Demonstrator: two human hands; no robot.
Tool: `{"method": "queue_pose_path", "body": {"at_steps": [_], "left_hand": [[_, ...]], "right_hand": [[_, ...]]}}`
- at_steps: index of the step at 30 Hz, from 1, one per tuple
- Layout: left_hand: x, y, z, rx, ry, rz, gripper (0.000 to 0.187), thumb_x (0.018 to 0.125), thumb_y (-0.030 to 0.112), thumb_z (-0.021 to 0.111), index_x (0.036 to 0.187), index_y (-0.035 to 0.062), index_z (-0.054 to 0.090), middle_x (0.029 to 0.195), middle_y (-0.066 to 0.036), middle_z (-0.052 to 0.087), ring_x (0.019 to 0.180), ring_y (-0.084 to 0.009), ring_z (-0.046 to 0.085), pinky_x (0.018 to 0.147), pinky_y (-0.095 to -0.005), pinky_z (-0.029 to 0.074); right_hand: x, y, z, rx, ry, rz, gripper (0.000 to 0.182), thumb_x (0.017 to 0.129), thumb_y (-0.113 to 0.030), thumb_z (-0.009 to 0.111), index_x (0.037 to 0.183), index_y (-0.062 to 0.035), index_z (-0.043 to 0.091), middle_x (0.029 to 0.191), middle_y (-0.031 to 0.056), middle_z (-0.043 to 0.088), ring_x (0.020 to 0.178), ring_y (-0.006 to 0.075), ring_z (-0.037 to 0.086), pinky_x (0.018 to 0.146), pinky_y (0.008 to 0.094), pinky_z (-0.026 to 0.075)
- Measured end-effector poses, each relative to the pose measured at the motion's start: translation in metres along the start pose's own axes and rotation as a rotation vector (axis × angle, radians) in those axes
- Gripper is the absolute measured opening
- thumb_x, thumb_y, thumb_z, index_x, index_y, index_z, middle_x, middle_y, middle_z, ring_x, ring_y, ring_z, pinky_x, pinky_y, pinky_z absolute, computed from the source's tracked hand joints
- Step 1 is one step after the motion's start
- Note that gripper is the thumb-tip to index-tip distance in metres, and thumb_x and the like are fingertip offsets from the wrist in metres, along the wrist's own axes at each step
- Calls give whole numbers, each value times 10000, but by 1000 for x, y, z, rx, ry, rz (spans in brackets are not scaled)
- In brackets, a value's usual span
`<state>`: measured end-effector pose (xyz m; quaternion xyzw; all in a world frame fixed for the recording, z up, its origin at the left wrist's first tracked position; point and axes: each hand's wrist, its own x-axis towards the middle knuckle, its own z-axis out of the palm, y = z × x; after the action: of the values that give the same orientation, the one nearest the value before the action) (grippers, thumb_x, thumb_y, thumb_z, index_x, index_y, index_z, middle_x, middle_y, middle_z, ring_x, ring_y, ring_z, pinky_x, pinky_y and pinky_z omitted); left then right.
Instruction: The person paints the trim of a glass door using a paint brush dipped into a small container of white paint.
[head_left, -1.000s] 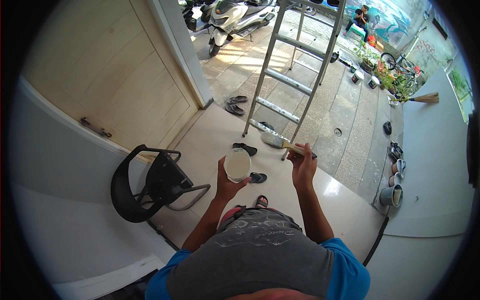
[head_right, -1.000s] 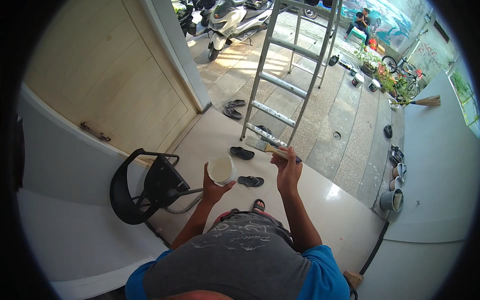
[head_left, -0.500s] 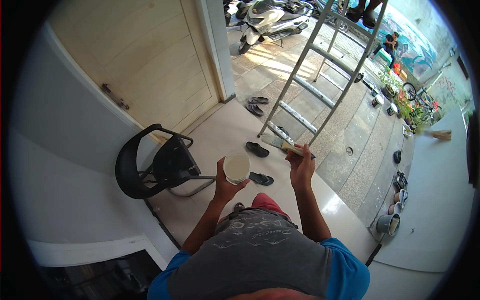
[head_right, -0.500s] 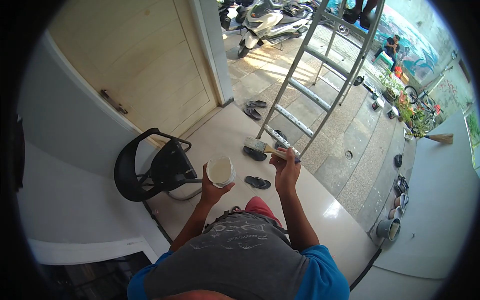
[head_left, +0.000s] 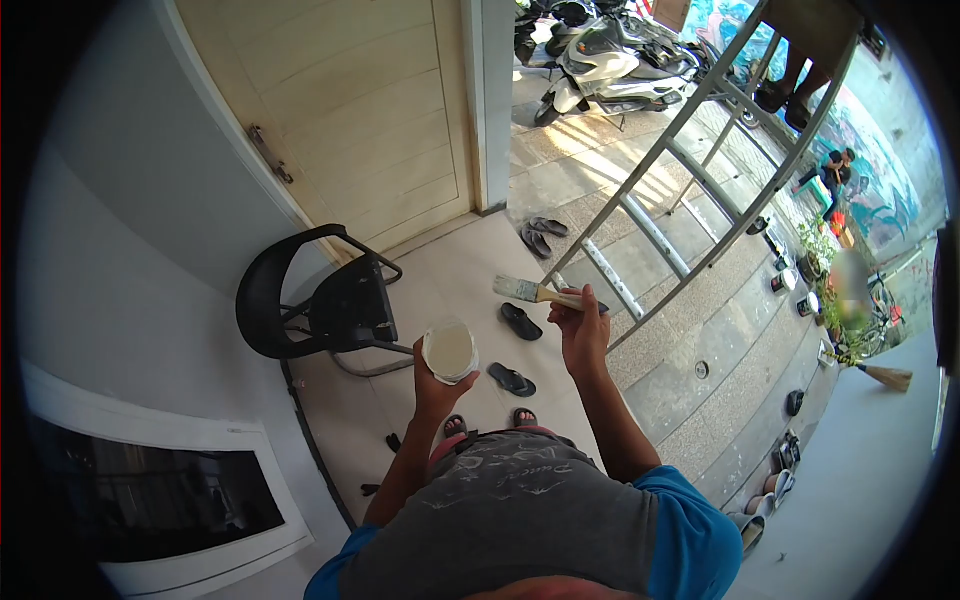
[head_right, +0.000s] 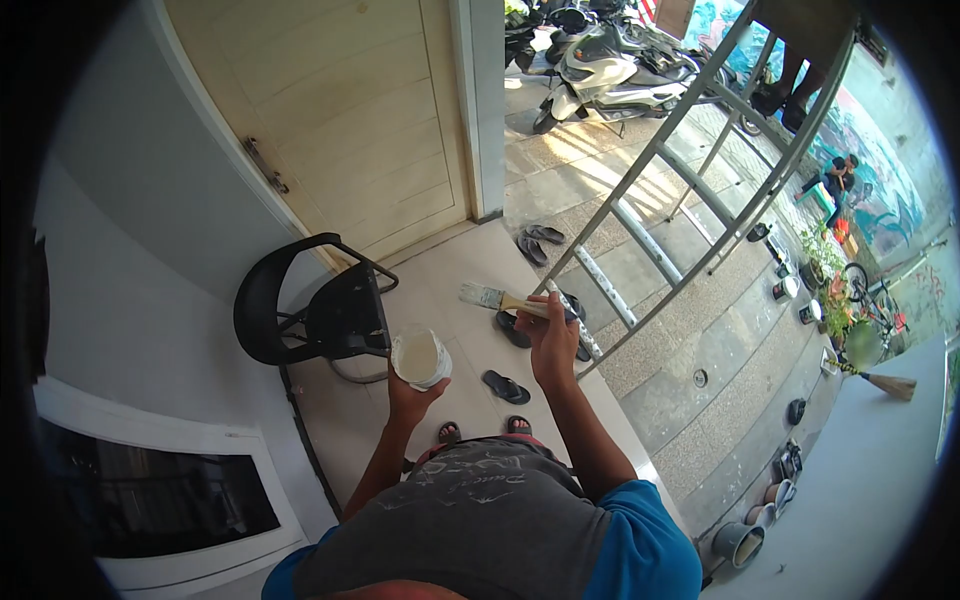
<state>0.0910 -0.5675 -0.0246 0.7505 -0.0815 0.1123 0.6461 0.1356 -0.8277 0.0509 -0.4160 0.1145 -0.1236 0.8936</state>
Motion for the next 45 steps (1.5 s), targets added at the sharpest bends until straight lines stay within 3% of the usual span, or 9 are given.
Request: {"method": "queue_pose_path", "body": {"at_steps": [14,34,45], "left_hand": [[-34,23,55,16,233,-33,867,687,82,927,1383,54,411,1260,-124,578,1179,-246,605,1021,-398,498],[-97,27,-31,121,265,-12,933,680,109,936,1430,56,384,1311,-129,545,1231,-257,578,1043,-403,483],[-125,32,-26,86,236,-30,923,677,112,937,1424,51,397,1303,-128,554,1225,-257,583,1039,-403,484]], "right_hand": [[34,-15,-21,-42,-141,137,463,1081,-346,547,1064,105,654,866,181,695,768,232,689,692,355,580],[-42,28,36,6,-244,208,478,1079,-374,544,1071,95,638,855,176,682,760,234,676,703,366,563],[-75,27,14,42,-220,197,491,1075,-396,547,1058,87,638,852,169,680,771,235,675,705,370,557]]}}
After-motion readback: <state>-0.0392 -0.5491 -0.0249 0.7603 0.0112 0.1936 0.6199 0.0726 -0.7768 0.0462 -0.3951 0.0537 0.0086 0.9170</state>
